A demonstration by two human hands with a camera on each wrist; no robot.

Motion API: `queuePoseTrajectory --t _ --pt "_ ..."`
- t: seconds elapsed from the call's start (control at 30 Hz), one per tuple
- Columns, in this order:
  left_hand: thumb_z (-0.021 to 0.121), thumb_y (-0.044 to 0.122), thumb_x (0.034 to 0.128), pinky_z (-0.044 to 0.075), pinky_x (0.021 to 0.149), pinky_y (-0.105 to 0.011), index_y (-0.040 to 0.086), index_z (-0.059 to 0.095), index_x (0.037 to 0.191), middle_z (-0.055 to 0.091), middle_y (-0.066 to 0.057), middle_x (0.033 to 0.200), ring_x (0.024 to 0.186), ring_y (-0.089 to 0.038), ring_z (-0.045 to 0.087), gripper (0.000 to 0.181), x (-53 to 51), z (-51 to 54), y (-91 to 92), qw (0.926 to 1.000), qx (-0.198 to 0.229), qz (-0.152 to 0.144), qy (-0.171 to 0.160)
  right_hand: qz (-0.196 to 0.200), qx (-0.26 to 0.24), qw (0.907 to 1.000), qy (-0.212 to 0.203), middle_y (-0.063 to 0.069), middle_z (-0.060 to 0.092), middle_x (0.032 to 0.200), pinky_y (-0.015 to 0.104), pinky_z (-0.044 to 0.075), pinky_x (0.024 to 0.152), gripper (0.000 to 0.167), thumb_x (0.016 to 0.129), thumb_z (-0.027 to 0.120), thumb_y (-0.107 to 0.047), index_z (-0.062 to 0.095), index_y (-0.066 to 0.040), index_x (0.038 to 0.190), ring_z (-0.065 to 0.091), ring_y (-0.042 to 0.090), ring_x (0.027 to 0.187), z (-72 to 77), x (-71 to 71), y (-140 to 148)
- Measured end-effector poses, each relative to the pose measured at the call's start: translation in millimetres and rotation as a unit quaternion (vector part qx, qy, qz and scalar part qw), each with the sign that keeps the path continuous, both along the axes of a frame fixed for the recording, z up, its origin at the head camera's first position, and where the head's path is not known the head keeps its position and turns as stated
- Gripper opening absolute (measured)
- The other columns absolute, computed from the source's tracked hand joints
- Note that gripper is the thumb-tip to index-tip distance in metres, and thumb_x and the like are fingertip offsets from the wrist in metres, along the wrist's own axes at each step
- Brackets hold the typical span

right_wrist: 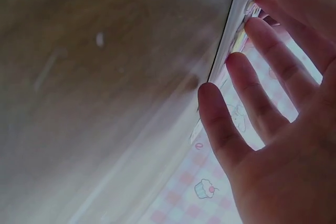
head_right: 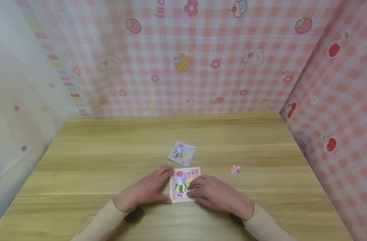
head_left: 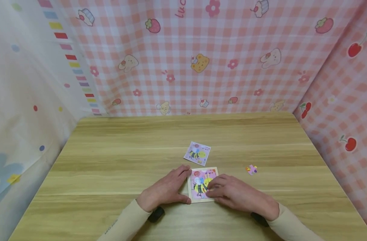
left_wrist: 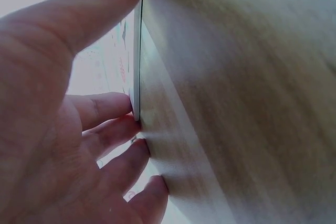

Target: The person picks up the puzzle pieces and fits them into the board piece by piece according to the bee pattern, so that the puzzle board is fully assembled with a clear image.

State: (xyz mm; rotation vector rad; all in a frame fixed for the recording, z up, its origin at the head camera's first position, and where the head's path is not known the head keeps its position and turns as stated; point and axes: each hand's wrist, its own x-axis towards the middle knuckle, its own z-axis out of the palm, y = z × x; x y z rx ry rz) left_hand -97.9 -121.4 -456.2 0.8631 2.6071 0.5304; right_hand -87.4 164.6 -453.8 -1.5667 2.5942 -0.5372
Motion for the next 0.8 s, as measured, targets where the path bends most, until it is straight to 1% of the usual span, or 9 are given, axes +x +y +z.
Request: queuePoseTrajectory --t 0.17,0.23,0.33,0.4,0.5,0.6,0.73,0.8 --pt "0.085 0.046 0.0841 0.037 0.12 -0.043 0.001 0.041 0.155 0.036 -0.014 0.162 0.144 -0.029 0.042 0.095 0.2 0.2 0.2 1.0 0.0 0.0 0.008 -0.002 0.019 0.9998 0.008 -0.004 0.067 0.127 0.041 0.05 0.105 0.026 0.1 0.07 -0.019 0.077 -0.022 0.125 0.057 0.016 0.121 3.1 -0.3 -2" --pt "0.085 0.046 0.084 0.037 0.12 -0.043 0.001 0.041 0.156 0.036 -0.013 0.162 0.144 -0.029 0.042 0.096 0.2 0.1 0.3 1.0 0.0 0.001 0.006 -0.003 0.026 0.9996 0.006 -0.004 0.066 0.127 0.041 0.05 0.105 0.026 0.1 0.07 -0.019 0.077 -0.022 0.125 0.057 0.016 0.121 4.3 -0.1 -2" --pt "0.086 0.046 0.0834 0.038 0.119 -0.043 0.001 0.041 0.155 0.036 -0.014 0.162 0.144 -0.03 0.043 0.096 -0.1 -0.5 0.5 1.0 0.0 0.001 0.006 -0.01 0.032 0.9993 -0.014 -0.005 0.066 0.127 0.042 0.05 0.105 0.026 0.1 0.07 -0.02 0.077 -0.022 0.125 0.056 0.016 0.121 5.2 0.4 -3" --pt "0.086 0.046 0.0837 0.037 0.12 -0.043 0.001 0.041 0.156 0.036 -0.013 0.162 0.144 -0.03 0.042 0.096 -0.1 0.1 0.9 1.0 0.0 0.002 0.002 -0.021 0.029 0.9985 -0.041 -0.005 0.066 0.128 0.042 0.05 0.106 0.027 0.101 0.069 -0.021 0.077 -0.021 0.126 0.056 0.016 0.122 5.2 0.8 -2" --pt "0.085 0.046 0.0842 0.036 0.121 -0.044 0.002 0.041 0.156 0.035 -0.013 0.163 0.146 -0.029 0.04 0.096 -0.2 0.8 1.4 1.0 -0.002 0.002 0.0 -0.047 0.009 0.9949 -0.089 -0.005 0.066 0.129 0.042 0.051 0.105 0.027 0.101 0.068 -0.019 0.076 -0.019 0.127 0.057 0.016 0.122 5.4 0.4 1" --pt "0.085 0.047 0.0842 0.035 0.121 -0.044 0.002 0.04 0.156 0.035 -0.013 0.163 0.146 -0.029 0.039 0.096 -0.2 1.0 1.8 1.0 -0.004 0.003 -0.001 -0.082 -0.025 0.9887 -0.123 -0.005 0.067 0.127 0.042 0.053 0.102 0.025 0.101 0.067 -0.016 0.076 -0.015 0.124 0.061 0.015 0.119 5.9 -1.3 5" --pt "0.085 0.047 0.0837 0.035 0.121 -0.044 0.002 0.04 0.156 0.034 -0.013 0.164 0.147 -0.029 0.039 0.097 0.1 0.0 2.1 0.9999 -0.009 0.007 -0.005 -0.13 -0.066 0.9798 -0.136 -0.006 0.068 0.122 0.04 0.057 0.097 0.021 0.101 0.067 -0.012 0.077 -0.013 0.119 0.065 0.013 0.113 8.9 -4.3 13" --pt "0.085 0.047 0.084 0.034 0.122 -0.044 0.002 0.04 0.157 0.033 -0.013 0.164 0.148 -0.029 0.037 0.097 0.3 -0.6 2.0 0.9998 -0.011 0.009 -0.01 -0.15 -0.082 0.9766 -0.13 -0.005 0.069 0.12 0.041 0.058 0.095 0.02 0.1 0.068 -0.01 0.076 -0.013 0.118 0.066 0.014 0.111 11.1 -5.5 19"
